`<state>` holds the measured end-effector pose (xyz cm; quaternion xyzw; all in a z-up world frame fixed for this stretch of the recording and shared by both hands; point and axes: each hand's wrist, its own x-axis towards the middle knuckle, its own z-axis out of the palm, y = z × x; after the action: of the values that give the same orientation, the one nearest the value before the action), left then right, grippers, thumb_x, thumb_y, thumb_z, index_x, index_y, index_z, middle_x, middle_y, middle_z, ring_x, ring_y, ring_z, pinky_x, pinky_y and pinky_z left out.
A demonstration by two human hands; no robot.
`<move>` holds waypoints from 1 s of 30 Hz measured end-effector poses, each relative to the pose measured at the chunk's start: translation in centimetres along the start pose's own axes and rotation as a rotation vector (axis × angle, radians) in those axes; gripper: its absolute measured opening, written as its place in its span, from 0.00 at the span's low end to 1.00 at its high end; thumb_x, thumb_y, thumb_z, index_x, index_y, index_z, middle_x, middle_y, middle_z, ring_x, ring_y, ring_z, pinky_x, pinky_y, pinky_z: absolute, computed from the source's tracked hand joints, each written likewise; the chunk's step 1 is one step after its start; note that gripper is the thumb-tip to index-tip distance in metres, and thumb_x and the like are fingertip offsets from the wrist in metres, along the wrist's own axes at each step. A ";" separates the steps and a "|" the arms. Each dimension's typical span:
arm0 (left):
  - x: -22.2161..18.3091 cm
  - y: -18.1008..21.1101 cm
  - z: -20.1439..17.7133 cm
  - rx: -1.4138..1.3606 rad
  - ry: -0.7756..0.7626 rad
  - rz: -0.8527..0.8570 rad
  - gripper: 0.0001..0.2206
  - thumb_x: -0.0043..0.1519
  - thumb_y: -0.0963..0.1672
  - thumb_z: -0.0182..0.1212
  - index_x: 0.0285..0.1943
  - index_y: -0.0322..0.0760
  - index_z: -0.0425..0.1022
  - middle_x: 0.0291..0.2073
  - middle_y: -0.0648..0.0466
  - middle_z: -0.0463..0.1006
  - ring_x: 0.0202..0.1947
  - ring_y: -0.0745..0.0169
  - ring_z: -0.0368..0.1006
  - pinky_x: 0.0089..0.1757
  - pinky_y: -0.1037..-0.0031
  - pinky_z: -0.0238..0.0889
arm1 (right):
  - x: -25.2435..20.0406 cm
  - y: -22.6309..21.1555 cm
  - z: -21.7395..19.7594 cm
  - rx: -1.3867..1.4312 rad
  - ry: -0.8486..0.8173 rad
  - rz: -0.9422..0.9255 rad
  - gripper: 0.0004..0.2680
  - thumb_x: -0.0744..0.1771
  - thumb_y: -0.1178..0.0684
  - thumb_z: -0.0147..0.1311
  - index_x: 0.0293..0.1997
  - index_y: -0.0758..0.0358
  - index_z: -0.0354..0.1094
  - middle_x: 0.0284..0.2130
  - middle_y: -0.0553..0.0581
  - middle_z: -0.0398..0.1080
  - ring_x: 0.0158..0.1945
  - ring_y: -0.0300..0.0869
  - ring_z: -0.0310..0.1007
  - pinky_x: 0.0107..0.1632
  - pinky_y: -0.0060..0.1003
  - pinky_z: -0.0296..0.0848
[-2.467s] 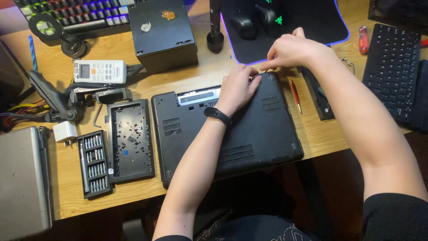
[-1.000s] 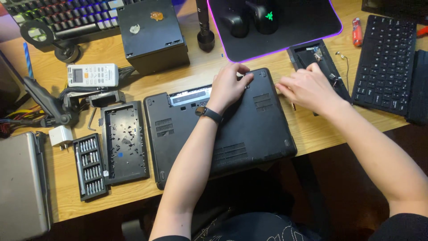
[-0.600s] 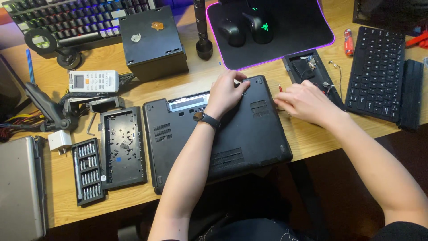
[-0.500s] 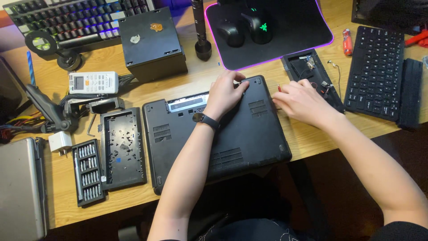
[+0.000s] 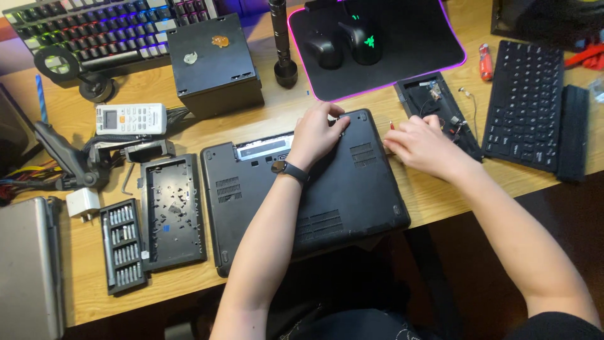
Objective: The recorder is seen unscrewing and removing parts from a laptop for repair.
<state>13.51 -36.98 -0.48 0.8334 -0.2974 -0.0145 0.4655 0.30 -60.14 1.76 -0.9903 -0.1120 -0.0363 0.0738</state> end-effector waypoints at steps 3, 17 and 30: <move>0.0 -0.2 0.0 -0.003 -0.015 -0.017 0.12 0.59 0.48 0.66 0.43 0.36 0.80 0.41 0.50 0.80 0.40 0.56 0.78 0.46 0.64 0.68 | -0.1 -0.9 -1.2 -0.076 -0.039 0.013 0.10 0.69 0.45 0.50 0.46 0.53 0.76 0.36 0.51 0.74 0.50 0.45 0.68 0.59 0.46 0.55; 0.2 -1.4 0.7 -0.029 0.034 -0.004 0.12 0.59 0.48 0.67 0.43 0.36 0.81 0.41 0.49 0.81 0.38 0.56 0.80 0.44 0.65 0.70 | -1.7 -1.2 -1.0 -0.090 -0.009 -0.078 0.08 0.67 0.47 0.52 0.46 0.52 0.77 0.35 0.50 0.73 0.48 0.44 0.69 0.58 0.46 0.56; 0.1 -0.9 0.4 -0.027 -0.004 -0.019 0.12 0.59 0.48 0.67 0.43 0.36 0.81 0.40 0.49 0.81 0.40 0.55 0.80 0.44 0.65 0.71 | -2.2 -1.7 -0.8 -0.163 -0.050 -0.054 0.07 0.66 0.51 0.54 0.45 0.51 0.77 0.33 0.50 0.73 0.46 0.43 0.69 0.60 0.49 0.55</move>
<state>13.91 -37.03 -1.41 0.8297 -0.2904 -0.0246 0.4760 -2.26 -59.14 2.54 -0.9903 -0.1370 -0.0224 -0.0112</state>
